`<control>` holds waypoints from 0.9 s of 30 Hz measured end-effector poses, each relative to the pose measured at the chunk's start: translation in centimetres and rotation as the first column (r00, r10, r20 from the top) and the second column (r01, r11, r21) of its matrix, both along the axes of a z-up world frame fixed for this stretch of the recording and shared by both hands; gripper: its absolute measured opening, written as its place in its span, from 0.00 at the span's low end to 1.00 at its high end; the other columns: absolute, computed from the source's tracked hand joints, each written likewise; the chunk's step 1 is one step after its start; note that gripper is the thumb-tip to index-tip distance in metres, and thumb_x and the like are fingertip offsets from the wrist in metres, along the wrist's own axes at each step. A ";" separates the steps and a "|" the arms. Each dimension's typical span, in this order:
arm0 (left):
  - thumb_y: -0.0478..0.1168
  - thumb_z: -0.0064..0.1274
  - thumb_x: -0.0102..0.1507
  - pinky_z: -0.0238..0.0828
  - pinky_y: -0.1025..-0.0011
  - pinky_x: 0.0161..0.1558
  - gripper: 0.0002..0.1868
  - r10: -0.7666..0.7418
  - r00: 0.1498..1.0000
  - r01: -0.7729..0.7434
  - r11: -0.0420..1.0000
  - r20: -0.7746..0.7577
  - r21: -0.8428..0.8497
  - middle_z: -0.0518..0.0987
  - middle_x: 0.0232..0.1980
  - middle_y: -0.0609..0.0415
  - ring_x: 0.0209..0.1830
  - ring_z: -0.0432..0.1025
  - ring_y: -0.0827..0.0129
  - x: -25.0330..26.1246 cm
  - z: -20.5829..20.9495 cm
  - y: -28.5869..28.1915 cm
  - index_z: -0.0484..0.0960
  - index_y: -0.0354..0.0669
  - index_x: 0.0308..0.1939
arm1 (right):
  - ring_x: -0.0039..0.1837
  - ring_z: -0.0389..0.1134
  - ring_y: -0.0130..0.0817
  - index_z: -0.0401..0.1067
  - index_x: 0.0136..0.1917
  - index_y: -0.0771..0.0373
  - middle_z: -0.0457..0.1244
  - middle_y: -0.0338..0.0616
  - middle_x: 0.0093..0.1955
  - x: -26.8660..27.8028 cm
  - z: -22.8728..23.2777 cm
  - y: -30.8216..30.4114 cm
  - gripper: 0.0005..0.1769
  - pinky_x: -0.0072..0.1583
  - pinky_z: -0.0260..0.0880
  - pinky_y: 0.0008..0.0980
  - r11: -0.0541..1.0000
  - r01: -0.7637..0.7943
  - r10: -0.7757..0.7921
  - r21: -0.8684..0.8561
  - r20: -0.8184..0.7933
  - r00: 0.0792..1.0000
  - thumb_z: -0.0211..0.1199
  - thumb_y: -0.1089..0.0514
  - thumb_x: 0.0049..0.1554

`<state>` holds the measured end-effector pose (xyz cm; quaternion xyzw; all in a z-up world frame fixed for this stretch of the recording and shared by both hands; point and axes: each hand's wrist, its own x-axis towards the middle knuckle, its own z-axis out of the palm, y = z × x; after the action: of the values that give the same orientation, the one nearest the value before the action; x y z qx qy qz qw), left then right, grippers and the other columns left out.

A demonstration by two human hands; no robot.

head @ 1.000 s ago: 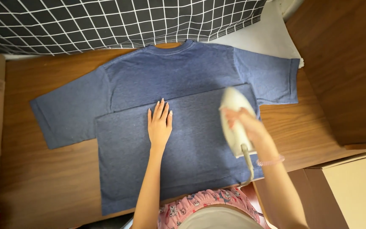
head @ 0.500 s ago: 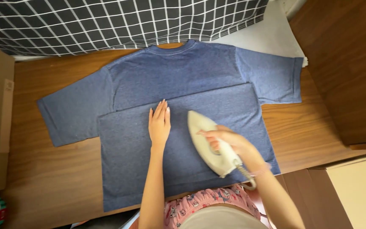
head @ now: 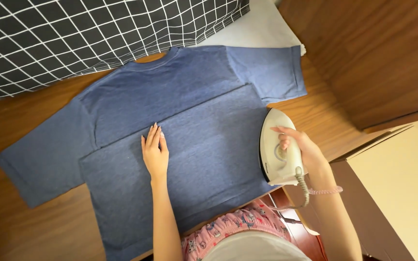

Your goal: Ironing a blue t-shirt on a flat surface and then folding it neatly.

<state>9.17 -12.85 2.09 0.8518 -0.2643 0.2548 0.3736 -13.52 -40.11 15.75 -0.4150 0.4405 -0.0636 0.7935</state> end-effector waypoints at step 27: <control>0.52 0.42 0.60 0.42 0.57 0.63 0.21 0.013 0.998 0.005 0.963 -0.066 0.268 0.62 0.63 0.58 0.64 0.55 0.65 -5.8 1.6 -0.5 0.69 0.50 0.55 | 0.22 0.51 0.22 0.63 0.44 0.67 0.48 0.34 0.22 2.4 -1.4 6.8 0.10 0.24 0.53 0.19 0.863 -0.489 0.498 0.124 -0.050 0.866 0.57 0.61 0.49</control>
<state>3.37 -13.31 3.70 0.9032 -0.2821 0.1885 0.2630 -11.09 -33.28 14.36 -0.4727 0.3541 0.1820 0.7861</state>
